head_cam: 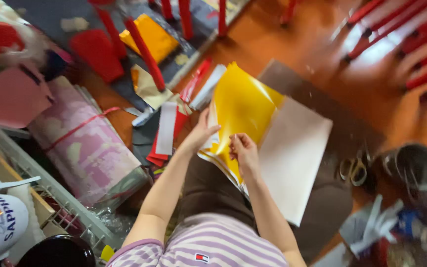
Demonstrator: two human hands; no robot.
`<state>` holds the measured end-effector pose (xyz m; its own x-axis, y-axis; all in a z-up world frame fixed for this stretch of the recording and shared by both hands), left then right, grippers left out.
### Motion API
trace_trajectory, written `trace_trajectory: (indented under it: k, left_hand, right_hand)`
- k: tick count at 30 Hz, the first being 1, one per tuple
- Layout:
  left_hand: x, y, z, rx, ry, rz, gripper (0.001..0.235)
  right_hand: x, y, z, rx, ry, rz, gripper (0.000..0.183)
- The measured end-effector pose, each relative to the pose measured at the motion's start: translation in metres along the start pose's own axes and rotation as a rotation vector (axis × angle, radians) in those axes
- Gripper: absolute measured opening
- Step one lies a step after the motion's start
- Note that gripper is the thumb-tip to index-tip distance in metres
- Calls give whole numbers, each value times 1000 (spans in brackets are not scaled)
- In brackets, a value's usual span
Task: Cutting and folding paper sheets into strips and shapes using scissors
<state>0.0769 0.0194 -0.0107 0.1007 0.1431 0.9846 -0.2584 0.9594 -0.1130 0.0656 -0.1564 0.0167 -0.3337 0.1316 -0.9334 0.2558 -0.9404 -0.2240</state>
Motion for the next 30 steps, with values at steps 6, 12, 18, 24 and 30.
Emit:
trace_trajectory:
  k: [6, 12, 18, 24, 30]
  left_hand:
    - [-17, 2, 0, 38, -39, 46, 95]
    - [9, 5, 12, 8, 191, -266, 98]
    - [27, 5, 16, 0, 177, -213, 105]
    - [29, 7, 22, 8, 219, -228, 103]
    - [26, 10, 24, 5, 242, -241, 100]
  right_hand:
    - [51, -25, -17, -160, -307, -105, 24]
    - [52, -29, -24, -181, -306, -147, 17]
    - [66, -23, -38, -195, -322, -97, 9]
    - [60, -25, -33, -185, -326, -114, 17]
    - [53, -26, -24, -108, -305, -34, 26]
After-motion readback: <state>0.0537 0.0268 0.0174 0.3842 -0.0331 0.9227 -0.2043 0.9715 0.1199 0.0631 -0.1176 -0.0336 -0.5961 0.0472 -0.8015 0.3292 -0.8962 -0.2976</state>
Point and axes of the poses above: each hand's wrist, its own z-axis away from the middle knuckle, its own y-axis out of the back of the hand, x = y × z, the point moved 8 cm from there along -z, towards the middle knuckle, and after that the axes turned 10 degrees about z, right-handed, at the moved point
